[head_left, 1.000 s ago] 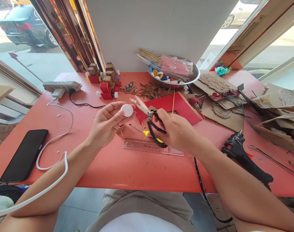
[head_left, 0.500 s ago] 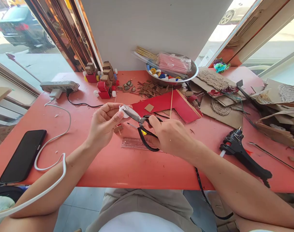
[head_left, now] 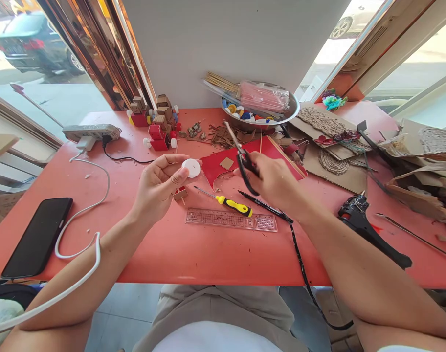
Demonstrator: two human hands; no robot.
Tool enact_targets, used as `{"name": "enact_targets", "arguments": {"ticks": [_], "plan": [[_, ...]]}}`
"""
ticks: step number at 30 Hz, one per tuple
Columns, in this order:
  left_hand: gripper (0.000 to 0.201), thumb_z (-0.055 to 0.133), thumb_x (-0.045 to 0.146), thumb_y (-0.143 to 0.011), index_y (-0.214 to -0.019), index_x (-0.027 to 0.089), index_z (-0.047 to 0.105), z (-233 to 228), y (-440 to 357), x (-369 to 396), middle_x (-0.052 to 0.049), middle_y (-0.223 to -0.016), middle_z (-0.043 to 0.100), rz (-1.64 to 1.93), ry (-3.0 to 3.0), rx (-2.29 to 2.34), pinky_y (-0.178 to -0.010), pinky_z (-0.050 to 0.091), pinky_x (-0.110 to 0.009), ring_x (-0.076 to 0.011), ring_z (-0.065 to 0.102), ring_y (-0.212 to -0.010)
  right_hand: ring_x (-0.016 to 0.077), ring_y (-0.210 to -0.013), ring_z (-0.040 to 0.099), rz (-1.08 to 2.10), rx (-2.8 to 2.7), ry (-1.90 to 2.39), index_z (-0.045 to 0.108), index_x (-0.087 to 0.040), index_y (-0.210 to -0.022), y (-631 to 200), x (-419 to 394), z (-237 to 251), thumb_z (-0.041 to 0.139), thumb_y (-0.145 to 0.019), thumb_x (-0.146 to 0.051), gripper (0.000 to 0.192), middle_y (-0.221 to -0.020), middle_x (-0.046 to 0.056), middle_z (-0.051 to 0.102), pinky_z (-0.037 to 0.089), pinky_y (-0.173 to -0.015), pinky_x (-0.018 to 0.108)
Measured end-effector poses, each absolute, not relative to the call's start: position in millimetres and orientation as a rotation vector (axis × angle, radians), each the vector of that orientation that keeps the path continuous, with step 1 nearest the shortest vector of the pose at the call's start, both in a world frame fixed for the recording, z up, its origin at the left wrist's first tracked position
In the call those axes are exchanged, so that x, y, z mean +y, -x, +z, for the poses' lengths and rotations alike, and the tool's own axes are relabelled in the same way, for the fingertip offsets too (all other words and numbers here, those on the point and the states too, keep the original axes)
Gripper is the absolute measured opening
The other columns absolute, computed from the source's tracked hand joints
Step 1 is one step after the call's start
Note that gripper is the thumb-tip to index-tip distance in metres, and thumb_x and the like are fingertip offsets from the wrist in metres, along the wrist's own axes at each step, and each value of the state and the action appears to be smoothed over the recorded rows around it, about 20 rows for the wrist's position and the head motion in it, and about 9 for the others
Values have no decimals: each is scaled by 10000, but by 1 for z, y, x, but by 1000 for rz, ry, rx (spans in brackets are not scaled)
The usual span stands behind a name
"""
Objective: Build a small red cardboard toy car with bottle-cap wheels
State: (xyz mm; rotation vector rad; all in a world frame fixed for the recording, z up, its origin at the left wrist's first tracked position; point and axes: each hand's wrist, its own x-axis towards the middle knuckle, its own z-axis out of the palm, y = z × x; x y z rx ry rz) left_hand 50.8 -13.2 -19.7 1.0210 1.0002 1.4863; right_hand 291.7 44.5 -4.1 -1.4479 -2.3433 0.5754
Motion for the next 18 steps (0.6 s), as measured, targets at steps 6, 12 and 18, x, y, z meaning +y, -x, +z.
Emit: {"name": "enact_targets", "arguments": {"ticks": [6,12,18], "plan": [[416,1041,399,-677,-949,252,762,-14,-34,-7,-56,-962,849,1578,-1003,992,-946,716,-396,-302,811,-1137,299,-718,640,228,-2367,1674,616,-263,-826,-320,81,-25,742,-932,-488,279,-771,107,710,367,-602,350],[377,1016,388,-724,-938,220,755,-14,-24,-4,-66,-938,836,1538,-1000,1038,-826,717,-329,-277,829,-1034,308,-723,672,57,-2490,1469,699,-215,-966,-326,73,-42,576,-1052,-440,270,-701,79,681,461,-955,556],[506,1067,458,-609,-899,179,761,-15,-46,-13,-66,-816,821,1294,-1157,943,-605,646,-245,-239,823,-800,265,-640,608,-91,-2463,1426,693,-244,-831,-327,69,-54,535,-1062,-494,376,-597,20,591,376,-1108,650]]}}
